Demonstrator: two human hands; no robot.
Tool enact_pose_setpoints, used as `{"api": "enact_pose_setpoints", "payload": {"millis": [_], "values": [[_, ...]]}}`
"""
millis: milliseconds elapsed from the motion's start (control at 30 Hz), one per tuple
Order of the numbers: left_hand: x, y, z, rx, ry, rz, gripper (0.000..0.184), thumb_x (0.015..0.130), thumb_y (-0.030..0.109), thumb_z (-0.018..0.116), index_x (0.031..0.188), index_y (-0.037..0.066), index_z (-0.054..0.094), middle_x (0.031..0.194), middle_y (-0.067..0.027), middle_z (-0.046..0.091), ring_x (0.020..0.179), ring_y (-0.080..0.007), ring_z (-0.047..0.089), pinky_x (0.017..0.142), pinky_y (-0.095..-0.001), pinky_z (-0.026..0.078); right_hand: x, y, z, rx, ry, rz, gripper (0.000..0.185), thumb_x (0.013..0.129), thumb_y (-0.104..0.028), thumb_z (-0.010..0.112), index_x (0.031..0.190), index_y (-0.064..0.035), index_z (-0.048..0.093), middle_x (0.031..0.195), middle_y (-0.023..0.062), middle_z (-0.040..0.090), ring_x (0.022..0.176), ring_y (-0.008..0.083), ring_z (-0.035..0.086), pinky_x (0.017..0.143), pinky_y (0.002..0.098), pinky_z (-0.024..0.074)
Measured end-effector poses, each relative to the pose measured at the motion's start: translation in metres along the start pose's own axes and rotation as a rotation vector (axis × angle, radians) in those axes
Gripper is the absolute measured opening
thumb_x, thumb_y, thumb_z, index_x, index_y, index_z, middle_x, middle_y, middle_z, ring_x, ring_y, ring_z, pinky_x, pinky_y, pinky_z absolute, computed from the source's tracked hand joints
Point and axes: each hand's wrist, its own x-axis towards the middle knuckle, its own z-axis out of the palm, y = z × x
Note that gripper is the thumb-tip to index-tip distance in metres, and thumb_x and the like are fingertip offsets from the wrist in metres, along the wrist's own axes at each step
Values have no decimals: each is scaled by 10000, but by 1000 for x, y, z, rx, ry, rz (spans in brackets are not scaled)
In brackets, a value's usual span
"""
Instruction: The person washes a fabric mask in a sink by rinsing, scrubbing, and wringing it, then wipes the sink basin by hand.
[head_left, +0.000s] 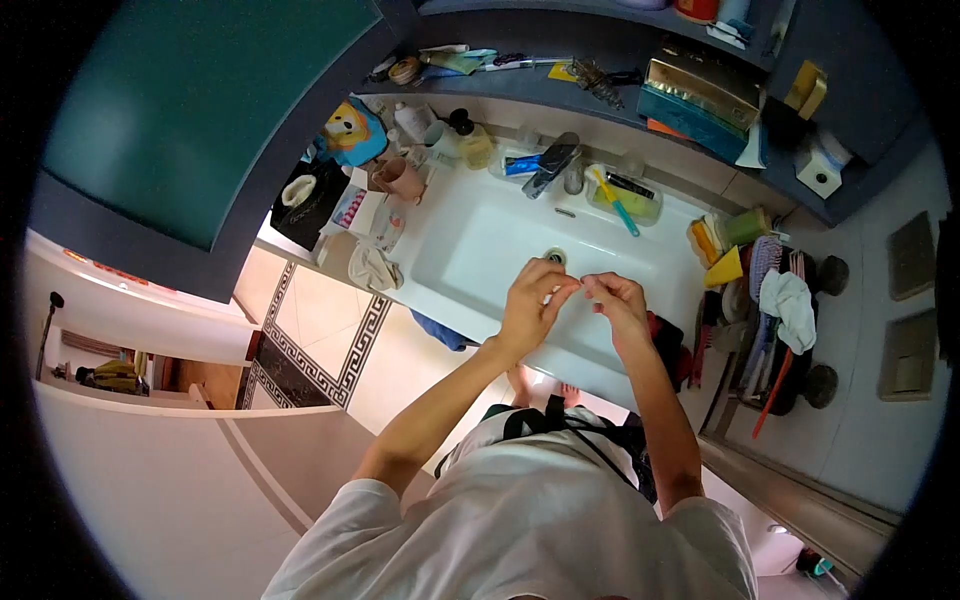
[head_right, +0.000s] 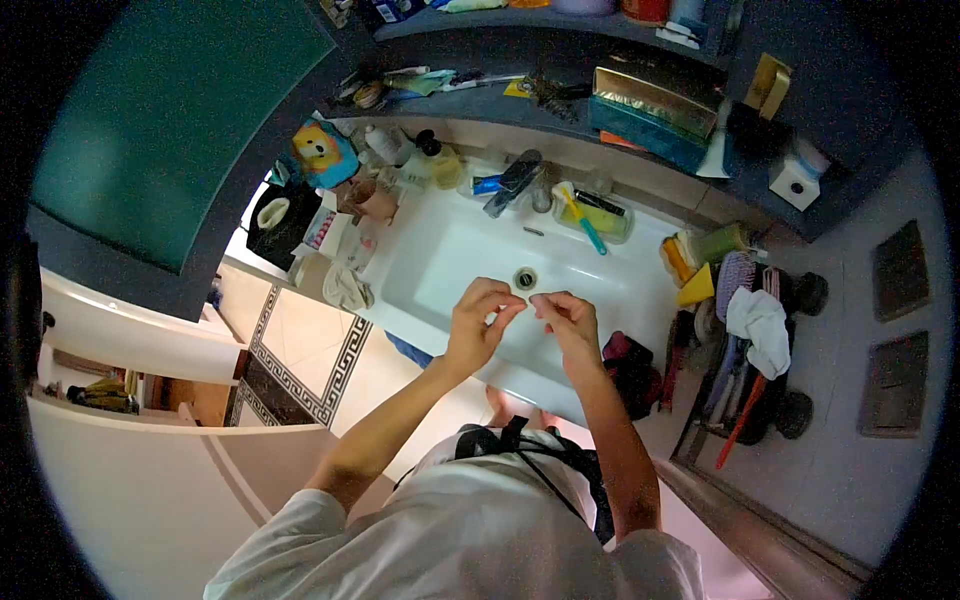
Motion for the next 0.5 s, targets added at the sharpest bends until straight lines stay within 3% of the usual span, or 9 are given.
{"api": "enact_pose_setpoints", "payload": {"millis": [67,233,333,500], "values": [[2,-1,-3,-103,9,-143,126,733,46,701,856,31,679,860,-76,572,784,-237,548,663,-329,474,1,0,-2,-18,3,-16,186,806,-231,687,822,-46,679,703,-8,596,640,67,494,580,223,374],[8,-3,-6,33,-26,21,161,732,33,712,890,52,694,832,-64,570,746,-204,544,612,-306,466,1,-5,-5,-67,-38,1,128,840,-188,647,867,-67,680,752,-24,605,704,56,523,619,217,393],[16,-3,-5,56,-73,78,182,727,23,712,904,59,697,815,-60,563,728,-201,543,600,-301,466,2,-6,-5,-53,-46,-48,140,806,-166,684,843,-30,684,726,-11,579,665,71,500,590,231,391],[24,-2,-7,111,-252,128,152,710,22,706,859,48,688,798,-67,558,737,-227,553,611,-312,470,6,-6,-15,-303,-107,-277,132,794,-132,693,853,-13,689,733,6,575,695,92,533,592,247,424]]}}
